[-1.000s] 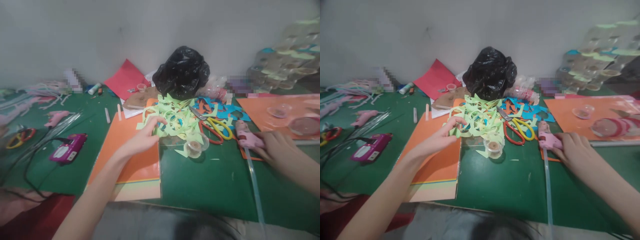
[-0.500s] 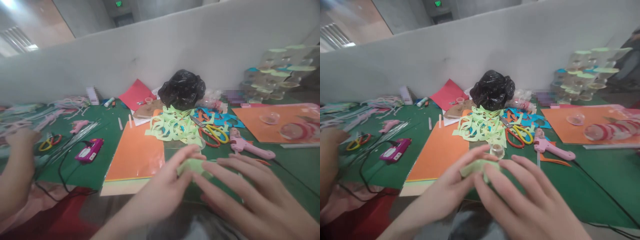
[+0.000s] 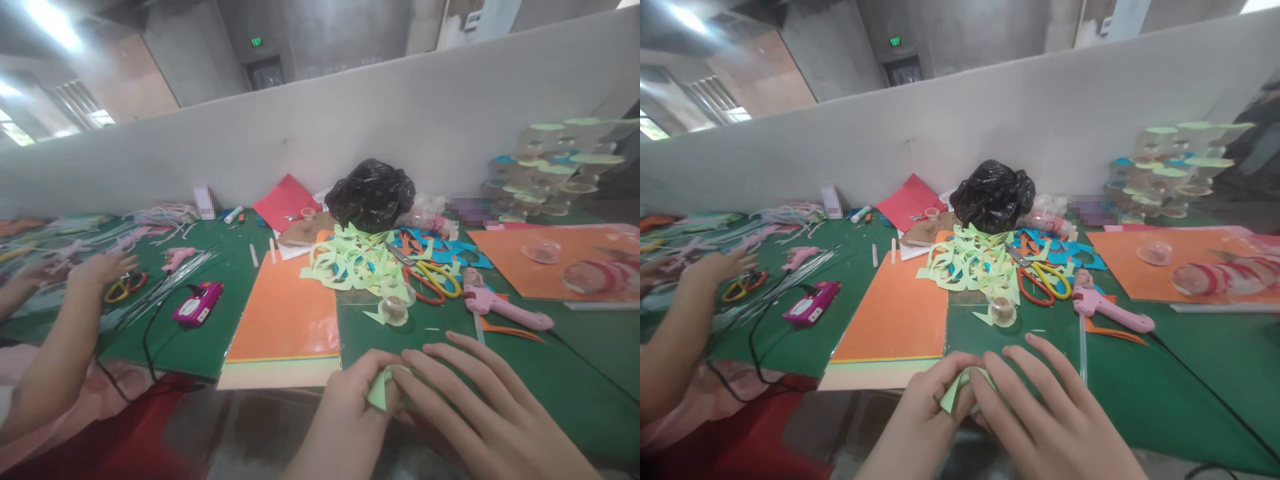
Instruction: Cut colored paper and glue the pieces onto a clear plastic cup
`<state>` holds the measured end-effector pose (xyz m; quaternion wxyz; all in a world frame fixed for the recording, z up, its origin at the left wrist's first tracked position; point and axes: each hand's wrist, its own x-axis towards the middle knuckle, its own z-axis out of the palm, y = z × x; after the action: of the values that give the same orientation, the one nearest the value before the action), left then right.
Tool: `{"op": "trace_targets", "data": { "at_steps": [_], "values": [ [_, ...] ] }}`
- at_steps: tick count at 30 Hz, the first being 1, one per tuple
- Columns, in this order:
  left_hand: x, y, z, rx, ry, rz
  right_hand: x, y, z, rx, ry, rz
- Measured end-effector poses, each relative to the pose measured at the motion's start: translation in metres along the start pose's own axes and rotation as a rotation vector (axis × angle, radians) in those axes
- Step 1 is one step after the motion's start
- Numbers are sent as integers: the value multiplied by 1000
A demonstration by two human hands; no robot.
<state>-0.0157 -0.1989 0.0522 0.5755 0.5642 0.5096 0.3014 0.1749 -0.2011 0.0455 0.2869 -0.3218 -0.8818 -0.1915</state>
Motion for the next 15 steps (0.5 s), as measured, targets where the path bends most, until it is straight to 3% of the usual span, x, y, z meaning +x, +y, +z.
{"op": "trace_targets", "data": {
  "at_steps": [5, 11, 15],
  "values": [
    [1, 3, 0, 75, 2, -8, 2, 5, -2, 7, 34, -15],
    [3, -3, 0, -114, -68, -14, -2, 6, 4, 52, 51, 0],
    [4, -7, -3, -240, -123, -61, -7, 6, 13, 170, 65, 93]
  ]
}}
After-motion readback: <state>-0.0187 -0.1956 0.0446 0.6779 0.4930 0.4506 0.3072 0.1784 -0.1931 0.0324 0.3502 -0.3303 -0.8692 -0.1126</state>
